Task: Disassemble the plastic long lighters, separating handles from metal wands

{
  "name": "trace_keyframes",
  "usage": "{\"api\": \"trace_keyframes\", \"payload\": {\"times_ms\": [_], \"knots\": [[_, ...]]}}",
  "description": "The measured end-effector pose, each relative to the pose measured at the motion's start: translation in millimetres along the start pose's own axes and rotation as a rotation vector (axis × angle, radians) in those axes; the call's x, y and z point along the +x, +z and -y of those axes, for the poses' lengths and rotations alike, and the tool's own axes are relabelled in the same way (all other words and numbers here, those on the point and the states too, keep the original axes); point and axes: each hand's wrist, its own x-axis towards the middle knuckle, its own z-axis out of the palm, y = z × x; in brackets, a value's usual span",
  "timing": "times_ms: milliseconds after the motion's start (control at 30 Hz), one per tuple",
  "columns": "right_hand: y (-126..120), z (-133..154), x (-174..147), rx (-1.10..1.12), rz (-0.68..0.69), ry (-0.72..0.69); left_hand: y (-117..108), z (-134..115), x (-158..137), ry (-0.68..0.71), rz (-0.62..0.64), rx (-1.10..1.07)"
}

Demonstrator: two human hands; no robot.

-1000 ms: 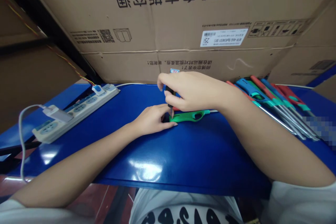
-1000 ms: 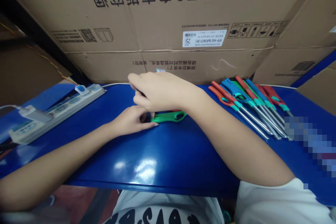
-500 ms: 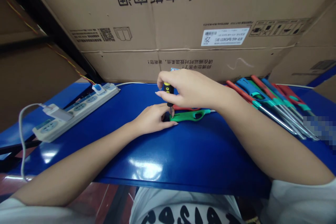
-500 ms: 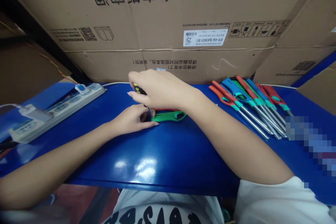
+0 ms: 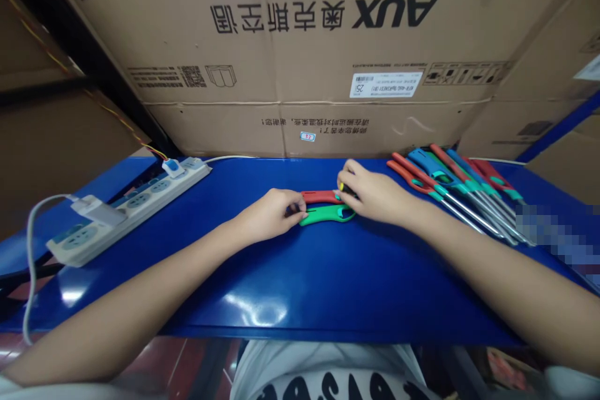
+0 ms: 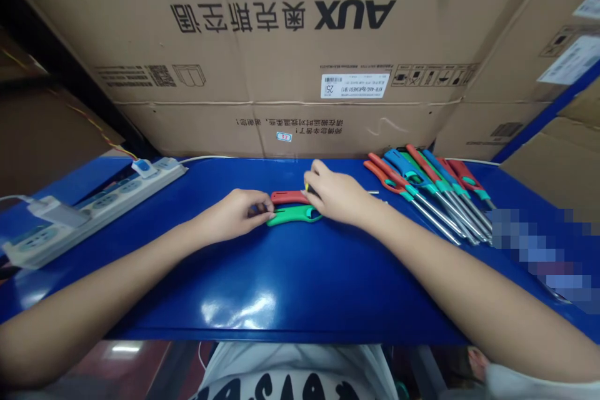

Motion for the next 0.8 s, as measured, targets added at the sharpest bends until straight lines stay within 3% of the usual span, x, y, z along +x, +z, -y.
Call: {"api": "trace_keyframes", "payload": {"times_ms": [100, 233, 433, 533, 633, 733, 800], "knots": [[25.2, -5.5, -17.1, -0.008, 0.04, 0.005, -5.3, -3.6, 1.6, 0.092, 0.046, 0.197], [37.1, -7.1, -22.3, 0.074, 0.025, 0.018, -7.7, -3.0, 4.2, 0.283, 0.096, 0.539], [35.2, -9.5, -21.0, 0.047, 0.028, 0.004, 0.9, -2.6, 12.4, 0.309, 0.104, 0.65], [34.9, -9.5, -20.9, 0.051, 0.045, 0.003, -15.3, -7.9, 16.7, 0.218, 0.036, 0.614], [35.1, -9.7, -20.6, 0.062, 0.056, 0.001, -47.0, -0.8, 15.8, 0.009, -0.038, 0.592], [35.3, -10.1, -20.5, 0.062, 0.06, 0.008, -70.6, 24.4, 7.6, -0.267, 0.017, 0.576], [35.6, -10.0, -20.4, 0.059, 0.057, 0.011, -72.9, 44.4, 1.0, -0.357, 0.072, 0.507]]}}
